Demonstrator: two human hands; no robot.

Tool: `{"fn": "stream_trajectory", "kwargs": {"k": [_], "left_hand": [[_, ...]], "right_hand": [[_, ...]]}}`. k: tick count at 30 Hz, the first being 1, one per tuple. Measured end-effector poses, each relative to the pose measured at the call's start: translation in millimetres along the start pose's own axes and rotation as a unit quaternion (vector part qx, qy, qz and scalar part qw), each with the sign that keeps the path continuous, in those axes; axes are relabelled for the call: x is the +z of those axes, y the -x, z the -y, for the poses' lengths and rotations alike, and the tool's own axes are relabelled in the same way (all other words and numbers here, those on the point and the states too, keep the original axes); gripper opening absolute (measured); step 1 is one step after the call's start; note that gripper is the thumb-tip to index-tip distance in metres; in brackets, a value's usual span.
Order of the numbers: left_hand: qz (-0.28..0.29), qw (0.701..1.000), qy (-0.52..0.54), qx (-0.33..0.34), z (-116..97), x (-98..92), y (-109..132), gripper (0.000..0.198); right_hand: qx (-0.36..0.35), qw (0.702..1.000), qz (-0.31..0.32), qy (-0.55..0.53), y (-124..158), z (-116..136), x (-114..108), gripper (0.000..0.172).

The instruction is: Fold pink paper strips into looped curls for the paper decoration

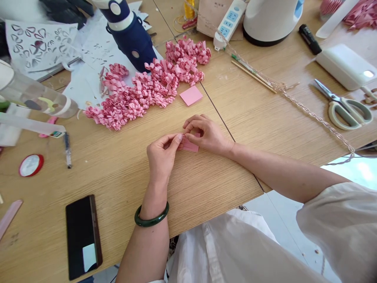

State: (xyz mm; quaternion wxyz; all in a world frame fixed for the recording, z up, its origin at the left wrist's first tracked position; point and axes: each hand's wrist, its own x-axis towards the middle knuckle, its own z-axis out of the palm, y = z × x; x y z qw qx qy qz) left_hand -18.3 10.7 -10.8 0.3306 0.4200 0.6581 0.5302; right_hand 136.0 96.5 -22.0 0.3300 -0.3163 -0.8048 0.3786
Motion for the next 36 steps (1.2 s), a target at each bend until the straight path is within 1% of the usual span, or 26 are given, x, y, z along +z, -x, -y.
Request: {"fn": "stream_trajectory", "kwargs": {"k": [20,26,31,36], "left_hand": [[-0.017,1.000,0.008,0.000,1.2,2.2,0.1,0.019],[-0.018,1.000,0.019,0.001,1.4,2.4,0.1,0.017],[-0.015,1.000,0.001,-0.002,1.2,2.0,0.0,0.019],[-0.014,1.000,0.003,0.003,1.3,1.7,0.1,0.016]], "right_hand": [[-0.006,1.000,0.001,0.000,0.1,1.5,0.5,0.012],[-0.008,1.000,0.001,0.001,0.6,1.3,0.0,0.012],[-0.003,1.000,0.007,0.004,0.2,1.2,-0.4,0.011],[-0.004,1.000,0.007,0.003,0.4,1.7,-0.4,0.012]]}}
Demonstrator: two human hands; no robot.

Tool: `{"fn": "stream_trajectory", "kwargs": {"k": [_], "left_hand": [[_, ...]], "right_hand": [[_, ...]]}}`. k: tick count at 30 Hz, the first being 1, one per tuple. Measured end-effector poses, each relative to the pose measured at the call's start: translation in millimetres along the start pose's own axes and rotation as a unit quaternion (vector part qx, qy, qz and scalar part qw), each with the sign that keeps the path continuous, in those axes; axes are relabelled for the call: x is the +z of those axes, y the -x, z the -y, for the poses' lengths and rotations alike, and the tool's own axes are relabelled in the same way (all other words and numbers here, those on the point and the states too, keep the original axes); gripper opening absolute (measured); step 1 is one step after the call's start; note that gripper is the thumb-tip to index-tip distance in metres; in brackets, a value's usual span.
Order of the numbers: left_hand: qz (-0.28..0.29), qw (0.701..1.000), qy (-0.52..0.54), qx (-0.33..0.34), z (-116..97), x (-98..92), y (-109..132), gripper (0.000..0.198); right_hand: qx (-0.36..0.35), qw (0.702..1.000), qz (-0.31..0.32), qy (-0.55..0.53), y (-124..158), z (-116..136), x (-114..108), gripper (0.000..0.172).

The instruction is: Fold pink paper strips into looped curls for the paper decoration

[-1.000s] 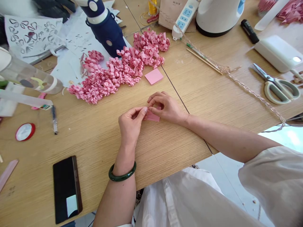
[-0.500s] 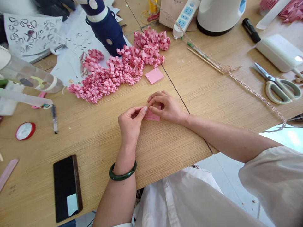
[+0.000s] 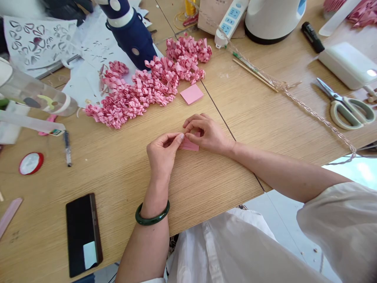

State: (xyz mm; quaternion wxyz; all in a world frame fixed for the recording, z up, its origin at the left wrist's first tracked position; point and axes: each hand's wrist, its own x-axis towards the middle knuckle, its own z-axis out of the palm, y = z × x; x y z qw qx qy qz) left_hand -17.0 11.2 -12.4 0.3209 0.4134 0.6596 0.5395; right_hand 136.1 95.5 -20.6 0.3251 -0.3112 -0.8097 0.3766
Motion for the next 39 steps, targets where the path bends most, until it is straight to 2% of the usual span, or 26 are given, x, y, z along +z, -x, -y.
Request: {"fn": "stream_trajectory", "kwargs": {"k": [22,29,39], "left_hand": [[0.005,1.000,-0.024,0.005,-3.0,-0.6,1.3,0.018],[-0.012,1.000,-0.009,0.010,-3.9,-0.3,2.2,0.015],[-0.008,1.000,0.002,0.011,-3.1,-0.2,1.4,0.014]], "right_hand": [[0.006,1.000,0.004,0.001,0.1,0.7,-0.7,0.017],[0.004,1.000,-0.001,-0.002,0.5,0.9,-0.2,0.016],[-0.003,1.000,-0.004,-0.005,0.4,0.0,0.3,0.019]]}}
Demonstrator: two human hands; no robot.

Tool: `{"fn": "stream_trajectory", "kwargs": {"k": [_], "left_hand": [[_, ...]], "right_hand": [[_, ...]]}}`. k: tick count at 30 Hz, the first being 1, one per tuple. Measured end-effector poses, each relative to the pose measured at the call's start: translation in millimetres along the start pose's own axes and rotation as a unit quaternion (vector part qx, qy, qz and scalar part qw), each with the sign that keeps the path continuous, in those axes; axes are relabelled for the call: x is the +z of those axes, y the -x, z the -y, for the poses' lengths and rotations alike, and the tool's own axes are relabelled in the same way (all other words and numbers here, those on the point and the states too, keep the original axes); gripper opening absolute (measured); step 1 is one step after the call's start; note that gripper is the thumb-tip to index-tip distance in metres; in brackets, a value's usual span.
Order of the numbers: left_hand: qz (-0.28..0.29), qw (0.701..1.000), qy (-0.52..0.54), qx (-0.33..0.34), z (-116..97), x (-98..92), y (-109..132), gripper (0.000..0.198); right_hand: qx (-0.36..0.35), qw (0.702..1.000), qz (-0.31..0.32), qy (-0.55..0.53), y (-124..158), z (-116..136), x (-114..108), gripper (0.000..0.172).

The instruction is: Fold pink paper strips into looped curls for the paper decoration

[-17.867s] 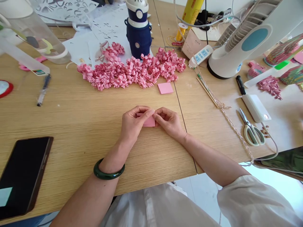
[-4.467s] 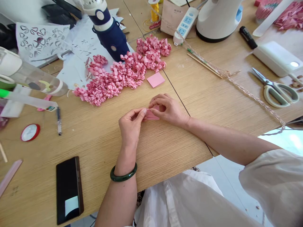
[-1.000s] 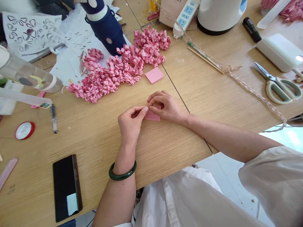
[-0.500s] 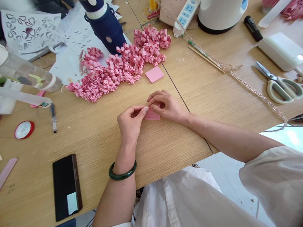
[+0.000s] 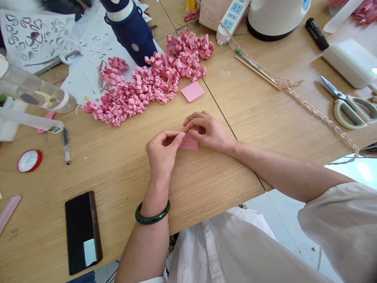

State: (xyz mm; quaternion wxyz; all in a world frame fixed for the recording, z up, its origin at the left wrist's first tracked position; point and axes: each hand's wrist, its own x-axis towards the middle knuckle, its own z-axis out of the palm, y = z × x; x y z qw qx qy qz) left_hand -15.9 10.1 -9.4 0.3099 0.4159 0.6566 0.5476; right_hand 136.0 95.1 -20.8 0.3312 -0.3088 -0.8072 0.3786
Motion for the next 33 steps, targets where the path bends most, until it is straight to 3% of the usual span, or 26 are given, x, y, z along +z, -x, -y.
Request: {"fn": "stream_trajectory", "kwargs": {"k": [33], "left_hand": [[-0.001,1.000,-0.012,0.009,1.8,-0.4,-1.2,0.014]], "right_hand": [[-0.042,0.999,0.002,-0.003,0.3,-4.8,2.5,0.010]]}}
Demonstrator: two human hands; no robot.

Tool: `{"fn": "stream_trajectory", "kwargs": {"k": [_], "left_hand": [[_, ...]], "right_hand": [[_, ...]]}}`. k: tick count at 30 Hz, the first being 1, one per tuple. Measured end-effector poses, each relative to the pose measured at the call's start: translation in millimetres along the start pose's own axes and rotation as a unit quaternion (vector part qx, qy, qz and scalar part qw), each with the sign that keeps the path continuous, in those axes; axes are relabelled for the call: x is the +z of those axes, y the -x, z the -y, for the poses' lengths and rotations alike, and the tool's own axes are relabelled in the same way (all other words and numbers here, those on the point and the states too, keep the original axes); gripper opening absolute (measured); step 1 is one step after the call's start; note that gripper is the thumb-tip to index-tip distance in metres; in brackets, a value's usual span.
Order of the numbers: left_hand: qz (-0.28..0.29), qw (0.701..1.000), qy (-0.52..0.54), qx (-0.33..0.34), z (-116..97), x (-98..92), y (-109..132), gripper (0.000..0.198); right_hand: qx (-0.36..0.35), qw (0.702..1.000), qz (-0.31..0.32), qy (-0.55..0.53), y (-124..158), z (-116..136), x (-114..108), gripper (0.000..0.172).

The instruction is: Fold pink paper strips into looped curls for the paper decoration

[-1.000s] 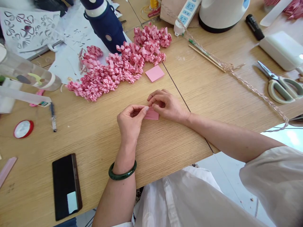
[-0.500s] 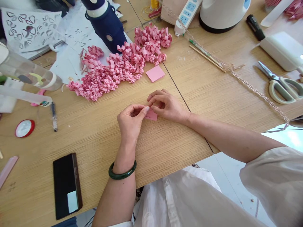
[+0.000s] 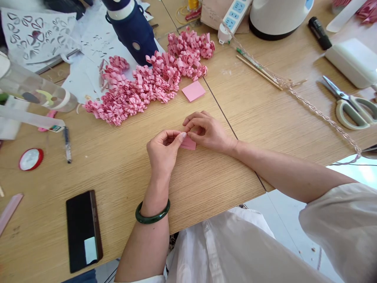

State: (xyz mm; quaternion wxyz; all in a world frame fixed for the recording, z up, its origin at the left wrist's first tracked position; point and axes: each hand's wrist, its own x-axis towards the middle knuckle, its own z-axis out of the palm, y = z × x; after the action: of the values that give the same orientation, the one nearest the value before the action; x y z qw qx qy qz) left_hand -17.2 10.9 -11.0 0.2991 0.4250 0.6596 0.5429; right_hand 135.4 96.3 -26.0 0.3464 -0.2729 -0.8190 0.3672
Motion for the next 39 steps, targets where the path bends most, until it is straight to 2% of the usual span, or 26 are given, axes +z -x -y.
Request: {"fn": "stream_trajectory", "kwargs": {"k": [11,16,19,22,26,32,39], "left_hand": [[-0.009,1.000,-0.019,0.022,-4,0.1,2,0.015],[0.001,0.999,0.032,-0.006,-5,1.1,1,0.023],[-0.021,0.998,0.054,-0.004,-6,0.4,1,0.030],[-0.030,0.999,0.023,0.015,-7,-0.6,1,0.030],[-0.010,0.999,-0.032,0.032,-9,-0.8,4,0.024],[0.005,0.999,-0.040,0.031,-11,0.7,7,0.019],[-0.009,0.995,-0.080,0.052,-4,-0.5,5,0.015]], "right_hand": [[0.014,1.000,-0.001,-0.015,0,2,-1,0.009],[0.030,0.999,-0.014,-0.037,-1,0,1,0.006],[0.036,0.998,-0.021,-0.043,-2,-2,1,0.006],[0.043,0.998,-0.023,-0.042,-2,-2,1,0.006],[0.056,0.997,-0.019,-0.042,-2,1,0,0.007],[0.054,0.997,-0.021,-0.045,-1,3,-1,0.008],[0.038,0.998,-0.010,-0.045,-2,1,-1,0.010]]}}
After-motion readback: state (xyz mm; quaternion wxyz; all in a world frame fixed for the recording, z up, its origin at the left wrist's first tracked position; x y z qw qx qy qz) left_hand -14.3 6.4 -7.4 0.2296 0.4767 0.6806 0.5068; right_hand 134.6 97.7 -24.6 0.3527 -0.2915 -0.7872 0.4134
